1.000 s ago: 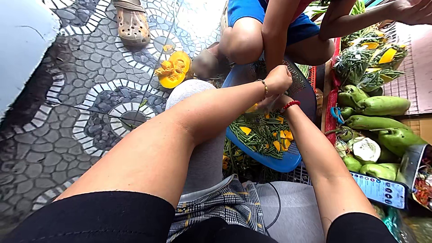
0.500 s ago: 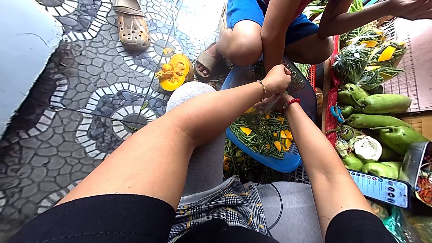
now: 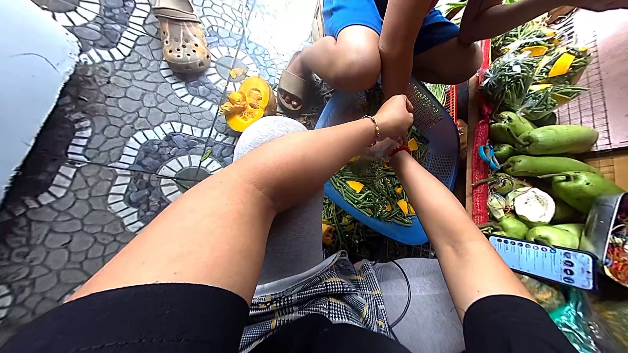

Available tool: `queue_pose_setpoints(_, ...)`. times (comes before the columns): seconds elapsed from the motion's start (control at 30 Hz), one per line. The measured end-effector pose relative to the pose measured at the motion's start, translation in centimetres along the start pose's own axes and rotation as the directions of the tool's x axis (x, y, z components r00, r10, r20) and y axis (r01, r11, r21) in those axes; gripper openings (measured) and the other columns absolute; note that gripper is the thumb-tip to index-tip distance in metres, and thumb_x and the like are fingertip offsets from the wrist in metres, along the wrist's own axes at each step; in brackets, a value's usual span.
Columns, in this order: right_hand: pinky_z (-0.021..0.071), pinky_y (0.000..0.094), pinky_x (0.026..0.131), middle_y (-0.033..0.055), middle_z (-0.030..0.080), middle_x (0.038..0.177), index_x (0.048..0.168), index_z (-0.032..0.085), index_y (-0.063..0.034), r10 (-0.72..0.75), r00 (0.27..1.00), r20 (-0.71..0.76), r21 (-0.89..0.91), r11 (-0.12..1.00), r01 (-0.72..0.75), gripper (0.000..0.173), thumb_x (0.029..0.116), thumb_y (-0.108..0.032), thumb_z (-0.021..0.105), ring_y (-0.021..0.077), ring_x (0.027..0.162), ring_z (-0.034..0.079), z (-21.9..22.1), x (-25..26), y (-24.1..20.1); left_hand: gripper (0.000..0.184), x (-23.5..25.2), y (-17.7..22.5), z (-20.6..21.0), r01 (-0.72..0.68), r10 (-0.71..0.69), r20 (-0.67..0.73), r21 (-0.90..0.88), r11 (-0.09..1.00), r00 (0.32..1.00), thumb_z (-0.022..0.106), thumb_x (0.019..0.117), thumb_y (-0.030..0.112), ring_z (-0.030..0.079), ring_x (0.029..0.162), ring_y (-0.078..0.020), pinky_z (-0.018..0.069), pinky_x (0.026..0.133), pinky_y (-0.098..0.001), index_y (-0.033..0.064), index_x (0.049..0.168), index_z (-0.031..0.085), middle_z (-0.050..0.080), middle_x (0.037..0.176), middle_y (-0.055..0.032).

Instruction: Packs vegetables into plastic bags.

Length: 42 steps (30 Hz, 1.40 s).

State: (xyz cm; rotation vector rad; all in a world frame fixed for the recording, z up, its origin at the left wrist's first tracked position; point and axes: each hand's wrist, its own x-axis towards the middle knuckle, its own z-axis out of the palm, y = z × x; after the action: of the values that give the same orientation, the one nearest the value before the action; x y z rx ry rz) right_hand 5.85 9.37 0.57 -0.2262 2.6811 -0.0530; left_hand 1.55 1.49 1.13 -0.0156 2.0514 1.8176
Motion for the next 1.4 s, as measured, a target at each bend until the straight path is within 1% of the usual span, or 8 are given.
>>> queue_pose_setpoints(0.23,0.0359,0.0649,0.113,0.0252,0.056,0.143,0.141,0.059,-0.0041,-0.13,0.982,0.139,-0.041,0.99,0.137,0.078,0.0819,-0.049,0.083,0.0419,0.138,0.049,3.4,9.0,5.4,0.043,-0.5,0.7,-1.7,-0.034,-0.011,0.157,0.285,0.958,0.988,0.07,0.0963,0.012,0.067,0.088,-0.0247,0.0572,0.079,-0.0422,-0.0051,0.134,0.056,0.067,0.113,-0.02)
queue_pose_setpoints(0.43,0.0504,0.0605,0.091,0.023,0.07,0.103,0.1,0.073,0.0055,-0.326,0.945,-0.009,0.168,0.931,0.323,0.04,0.1067,-0.03,0.055,0.0367,0.098,0.067,-1.0,6.3,8.0,0.026,-0.8,0.8,-3.4,-0.247,0.226,0.124,0.701,0.669,0.966,0.06,0.1036,0.019,0.065,0.11,-0.0418,0.0485,0.095,-0.062,-0.0035,0.104,0.072,0.069,0.108,-0.0242)
queue_pose_setpoints(0.53,0.0466,0.0605,0.088,0.0197,0.068,0.091,0.096,0.072,0.002,-0.273,0.961,-0.032,0.176,0.945,0.275,0.053,0.1085,-0.043,0.047,0.0344,0.09,0.065,-3.6,4.5,9.6,0.029,-0.7,1.3,-3.6,-0.251,0.242,0.091,0.554,0.794,0.966,0.053,0.107,0.015,0.061,0.117,-0.0359,0.046,0.102,-0.0534,-0.0085,0.117,0.065,0.063,0.119,-0.025)
queue_pose_setpoints(0.7,0.0469,0.0428,0.108,0.0163,0.072,0.121,0.114,0.074,0.0011,-0.386,0.87,-0.307,0.351,0.804,0.48,0.032,0.1038,-0.025,0.058,0.022,0.118,0.066,-3.9,3.5,11.8,0.017,-0.7,0.5,-1.0,0.101,-0.099,-0.048,0.035,0.994,0.994,0.044,0.1064,0.007,0.057,0.069,-0.0135,0.0524,0.067,-0.0315,-0.0033,0.105,0.056,0.056,0.084,-0.0079)
queue_pose_setpoints(0.8,0.0564,0.0315,0.092,0.0123,0.073,0.101,0.11,0.067,0.0095,0.031,0.758,-0.652,0.649,0.54,0.536,0.026,0.1038,-0.009,0.051,0.0127,0.095,0.07,-1.1,3.8,12.3,0.036,-0.8,0.1,-0.5,0.189,-0.203,-0.065,-0.17,0.967,0.977,0.035,0.114,0.028,0.061,0.079,-0.0194,0.0566,0.073,-0.0364,-0.003,0.118,0.054,0.055,0.097,-0.0129)
queue_pose_setpoints(0.93,0.0559,0.0525,0.087,0.0256,0.069,0.105,0.116,0.065,0.0106,0.229,0.955,-0.189,0.686,0.727,-0.038,0.031,0.1019,-0.016,0.058,0.0349,0.094,0.068,5.6,1.1,11.4,0.068,-0.2,-0.6,-1.3,0.235,-0.242,-0.041,-0.141,0.962,0.969,0.057,0.1024,0.053,0.067,0.093,-0.0241,0.0594,0.08,-0.0378,-0.0068,0.133,0.051,0.06,0.116,-0.0211)
queue_pose_setpoints(1.07,0.0508,0.0654,0.089,0.0309,0.067,0.11,0.112,0.069,0.0072,0.116,0.981,0.153,0.41,0.896,-0.17,0.039,0.1012,-0.03,0.066,0.047,0.104,0.065,12.2,-1.1,8.2,0.041,-0.1,-0.1,-1.5,0.302,-0.301,0.024,-0.017,0.953,0.953,0.069,0.0998,0.022,0.065,0.092,-0.0211,0.0584,0.082,-0.037,-0.0033,0.129,0.055,0.061,0.108,-0.0148)
queue_pose_setpoints(1.4,0.05,0.055,0.102,0.0214,0.07,0.119,0.117,0.074,-0.0012,0.085,0.996,-0.014,0.43,0.9,-0.071,0.028,0.0959,-0.02,0.074,0.0363,0.113,0.066,9.4,-2.6,9.6,0.028,-0.3,0.1,-1.8,0.017,-0.005,-0.074,0.169,0.986,0.997,0.06,0.1051,0.022,0.058,0.088,-0.0242,0.0476,0.082,-0.0455,-0.0049,0.106,0.066,0.063,0.1,-0.0166)
